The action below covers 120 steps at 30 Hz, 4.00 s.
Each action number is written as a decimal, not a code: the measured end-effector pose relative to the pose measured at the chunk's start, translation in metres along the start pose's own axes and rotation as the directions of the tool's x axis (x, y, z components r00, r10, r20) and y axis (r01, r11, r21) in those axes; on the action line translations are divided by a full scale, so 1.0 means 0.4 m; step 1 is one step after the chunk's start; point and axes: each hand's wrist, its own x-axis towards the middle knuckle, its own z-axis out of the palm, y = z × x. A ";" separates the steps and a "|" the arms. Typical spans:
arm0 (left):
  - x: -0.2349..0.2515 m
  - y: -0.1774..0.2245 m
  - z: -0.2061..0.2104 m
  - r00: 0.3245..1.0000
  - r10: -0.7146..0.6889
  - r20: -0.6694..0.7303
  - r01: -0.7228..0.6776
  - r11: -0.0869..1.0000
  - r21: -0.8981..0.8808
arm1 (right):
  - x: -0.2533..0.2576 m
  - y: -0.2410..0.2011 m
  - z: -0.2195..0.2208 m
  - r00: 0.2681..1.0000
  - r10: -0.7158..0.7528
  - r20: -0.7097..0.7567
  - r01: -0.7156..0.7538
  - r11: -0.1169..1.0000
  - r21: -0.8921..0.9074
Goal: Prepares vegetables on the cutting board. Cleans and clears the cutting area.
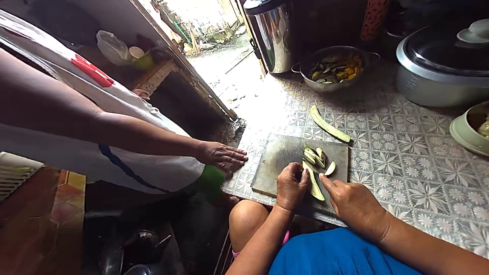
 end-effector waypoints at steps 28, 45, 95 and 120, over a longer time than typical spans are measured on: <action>0.002 0.013 -0.023 0.996 -0.089 0.028 0.090 0.995 -0.043 | -0.001 0.045 -0.009 0.996 -0.045 -0.073 0.051 0.995 0.082; -0.015 0.026 -0.040 0.983 -0.094 0.155 0.103 0.993 -0.054 | 0.003 0.005 0.005 0.995 -0.061 0.074 0.059 0.998 0.024; -0.023 0.021 -0.007 0.998 -0.060 0.009 0.060 0.996 -0.059 | -0.022 0.039 -0.009 0.997 -0.064 -0.046 0.068 0.994 0.081; -0.024 0.013 -0.007 1.000 -0.024 0.009 0.025 0.998 -0.060 | 0.017 0.028 0.027 0.992 -0.103 0.069 0.099 0.993 0.062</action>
